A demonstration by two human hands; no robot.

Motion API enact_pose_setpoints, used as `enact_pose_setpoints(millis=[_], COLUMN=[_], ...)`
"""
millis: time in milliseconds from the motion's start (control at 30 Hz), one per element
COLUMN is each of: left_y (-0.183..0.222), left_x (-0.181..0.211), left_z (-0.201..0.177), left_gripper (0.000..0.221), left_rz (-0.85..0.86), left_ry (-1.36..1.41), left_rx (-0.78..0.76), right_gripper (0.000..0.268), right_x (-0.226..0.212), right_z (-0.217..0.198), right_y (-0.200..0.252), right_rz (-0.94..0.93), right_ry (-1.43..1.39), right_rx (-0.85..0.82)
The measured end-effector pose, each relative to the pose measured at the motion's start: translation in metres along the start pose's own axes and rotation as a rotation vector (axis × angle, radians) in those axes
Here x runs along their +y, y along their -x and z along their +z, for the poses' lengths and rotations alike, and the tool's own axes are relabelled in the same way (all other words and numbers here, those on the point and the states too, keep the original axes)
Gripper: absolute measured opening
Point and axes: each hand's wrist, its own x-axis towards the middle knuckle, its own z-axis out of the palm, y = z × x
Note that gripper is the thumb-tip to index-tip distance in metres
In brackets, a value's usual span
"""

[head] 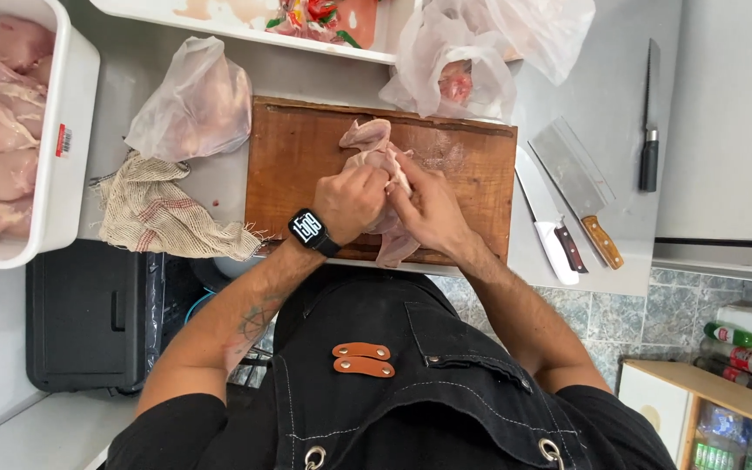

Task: Butchering whole chickens into pieces using a cleaver and knife, then bagging the parts.

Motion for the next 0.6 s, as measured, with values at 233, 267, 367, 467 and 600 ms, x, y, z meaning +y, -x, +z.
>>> enact_pose_setpoints(millis=[233, 267, 367, 467, 600], left_y=[0.024, 0.028, 0.041, 0.063, 0.109], left_x=[0.011, 0.016, 0.013, -0.013, -0.046], left_z=[0.024, 0.027, 0.012, -0.003, -0.028], left_gripper=[0.017, 0.02, 0.024, 0.026, 0.043], left_rz=[-0.095, -0.131, -0.241, -0.372, -0.628], left_ry=[0.09, 0.086, 0.169, 0.214, 0.044], left_rx=[0.105, 0.124, 0.142, 0.09, -0.233], right_gripper=[0.061, 0.055, 0.044, 0.036, 0.029], right_x=[0.03, 0.032, 0.025, 0.046, 0.119], right_z=[0.024, 0.026, 0.027, 0.028, 0.029], right_y=[-0.01, -0.013, -0.015, -0.006, 0.008], right_rz=[0.19, 0.232, 0.304, 0.342, 0.282], right_ry=[0.139, 0.123, 0.066, -0.034, -0.096], right_rx=[0.121, 0.163, 0.226, 0.311, 0.379])
